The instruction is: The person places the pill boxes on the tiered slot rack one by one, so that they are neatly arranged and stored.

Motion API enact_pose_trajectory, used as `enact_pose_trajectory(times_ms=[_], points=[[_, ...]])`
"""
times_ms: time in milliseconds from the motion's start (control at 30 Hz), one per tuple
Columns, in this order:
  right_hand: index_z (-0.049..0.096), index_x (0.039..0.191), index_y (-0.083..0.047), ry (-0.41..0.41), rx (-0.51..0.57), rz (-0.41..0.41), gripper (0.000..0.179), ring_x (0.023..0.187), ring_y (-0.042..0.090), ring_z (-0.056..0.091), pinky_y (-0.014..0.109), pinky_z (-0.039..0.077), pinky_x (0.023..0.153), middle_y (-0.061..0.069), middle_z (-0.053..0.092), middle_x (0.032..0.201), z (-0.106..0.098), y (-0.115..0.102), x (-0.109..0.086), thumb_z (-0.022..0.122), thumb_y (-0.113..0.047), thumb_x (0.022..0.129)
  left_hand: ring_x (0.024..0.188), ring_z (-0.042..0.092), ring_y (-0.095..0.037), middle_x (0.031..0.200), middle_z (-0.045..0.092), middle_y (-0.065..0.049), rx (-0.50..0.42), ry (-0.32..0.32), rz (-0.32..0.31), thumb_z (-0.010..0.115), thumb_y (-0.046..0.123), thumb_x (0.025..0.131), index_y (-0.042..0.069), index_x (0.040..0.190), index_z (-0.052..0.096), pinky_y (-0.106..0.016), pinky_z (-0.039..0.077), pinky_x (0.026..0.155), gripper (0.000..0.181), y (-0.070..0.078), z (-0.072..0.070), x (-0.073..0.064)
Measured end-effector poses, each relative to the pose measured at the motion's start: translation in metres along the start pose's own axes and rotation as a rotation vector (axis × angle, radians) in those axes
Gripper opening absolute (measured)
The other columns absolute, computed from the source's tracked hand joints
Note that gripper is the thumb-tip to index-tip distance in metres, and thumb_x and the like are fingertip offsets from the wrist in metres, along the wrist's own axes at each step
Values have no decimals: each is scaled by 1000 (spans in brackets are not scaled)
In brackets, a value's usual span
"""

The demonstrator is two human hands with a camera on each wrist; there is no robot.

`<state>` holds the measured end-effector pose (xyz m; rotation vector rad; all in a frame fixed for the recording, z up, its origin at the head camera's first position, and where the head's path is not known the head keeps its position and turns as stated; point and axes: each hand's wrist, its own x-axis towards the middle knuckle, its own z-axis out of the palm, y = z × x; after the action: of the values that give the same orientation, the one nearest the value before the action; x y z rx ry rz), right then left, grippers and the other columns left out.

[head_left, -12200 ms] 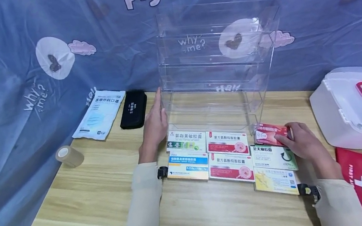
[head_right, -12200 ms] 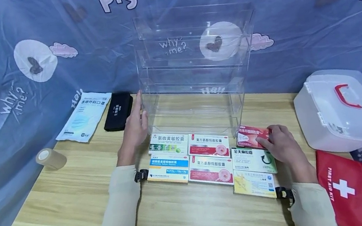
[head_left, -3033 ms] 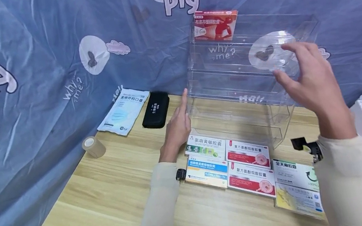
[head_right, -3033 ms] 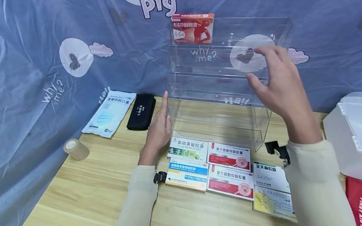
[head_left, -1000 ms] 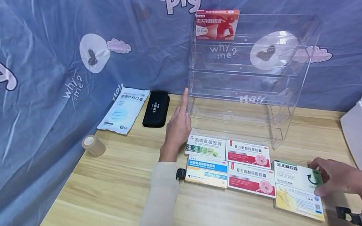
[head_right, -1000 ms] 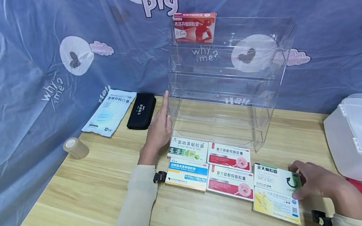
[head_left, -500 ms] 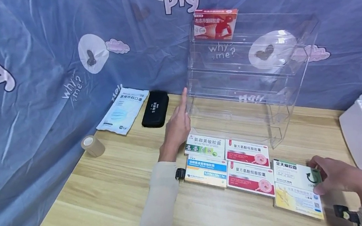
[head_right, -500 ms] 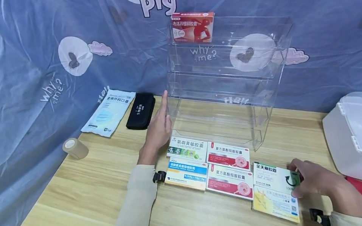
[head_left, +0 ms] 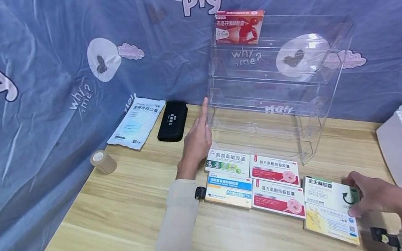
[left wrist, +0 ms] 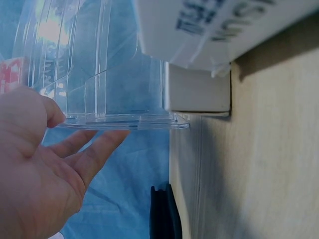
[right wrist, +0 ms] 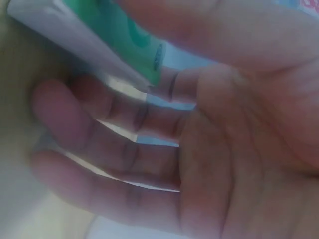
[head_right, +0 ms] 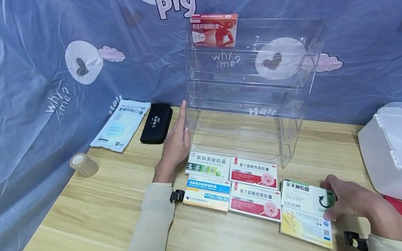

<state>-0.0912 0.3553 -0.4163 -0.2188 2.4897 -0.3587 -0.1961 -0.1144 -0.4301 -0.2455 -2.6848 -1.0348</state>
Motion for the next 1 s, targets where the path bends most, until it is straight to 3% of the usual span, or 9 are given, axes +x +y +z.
enact_pose_trajectory(times_ms=[100, 200, 400, 500, 633, 833, 1000], points=[[51, 127, 10, 3, 9, -30, 76, 103, 30, 62, 41, 52, 84, 20, 67, 115, -1, 1, -1, 94, -31, 79, 66, 52, -23, 122, 68, -13, 0, 1, 3, 49, 8, 112, 47, 171, -7, -37, 48, 61, 91, 1, -1, 0], [52, 122, 5, -1, 36, -60, 67, 97, 19, 58, 32, 49, 80, 13, 65, 112, -4, 5, -2, 92, -31, 83, 66, 52, -23, 121, 68, -12, 1, 2, 6, 49, 8, 112, 47, 171, -7, -36, 48, 60, 90, 0, -1, 0], [47, 109, -2, -19, 194, -278, 36, 89, -6, 52, 21, 49, 72, 1, 61, 104, -5, 21, -7, 78, -13, 96, 67, 52, -23, 120, 68, -12, 5, -2, 8, 46, 10, 113, 51, 169, -10, -36, 48, 60, 90, -2, 1, -1], [46, 109, -3, -22, 251, -323, 30, 93, -11, 52, 19, 51, 74, -11, 60, 106, -5, 27, -9, 74, -9, 99, 67, 52, -23, 121, 67, -12, 5, -1, 8, 46, 10, 113, 51, 169, -11, -36, 48, 60, 89, -2, 1, 0], [48, 111, -4, 60, 270, -371, 27, 96, -13, 51, 17, 50, 73, -23, 56, 108, -3, 31, -11, 72, -3, 99, 67, 52, -23, 121, 68, -12, 6, 1, 10, 46, 10, 113, 50, 170, -9, -36, 48, 61, 89, -2, 1, 0], [54, 118, -5, 235, 322, -490, 34, 100, -13, 57, 18, 51, 70, -22, 60, 109, 2, 31, -14, 70, 12, 93, 67, 52, -24, 118, 67, -12, 6, 4, 8, 47, 9, 113, 49, 171, -8, -37, 48, 61, 90, -1, 1, 0], [57, 123, -7, 320, 339, -506, 41, 102, -13, 60, 16, 54, 71, -26, 60, 116, -1, 28, -17, 69, 17, 92, 67, 52, -24, 119, 68, -12, 4, 1, -1, 47, 9, 113, 49, 170, -8, -38, 49, 62, 90, 0, 1, 0]])
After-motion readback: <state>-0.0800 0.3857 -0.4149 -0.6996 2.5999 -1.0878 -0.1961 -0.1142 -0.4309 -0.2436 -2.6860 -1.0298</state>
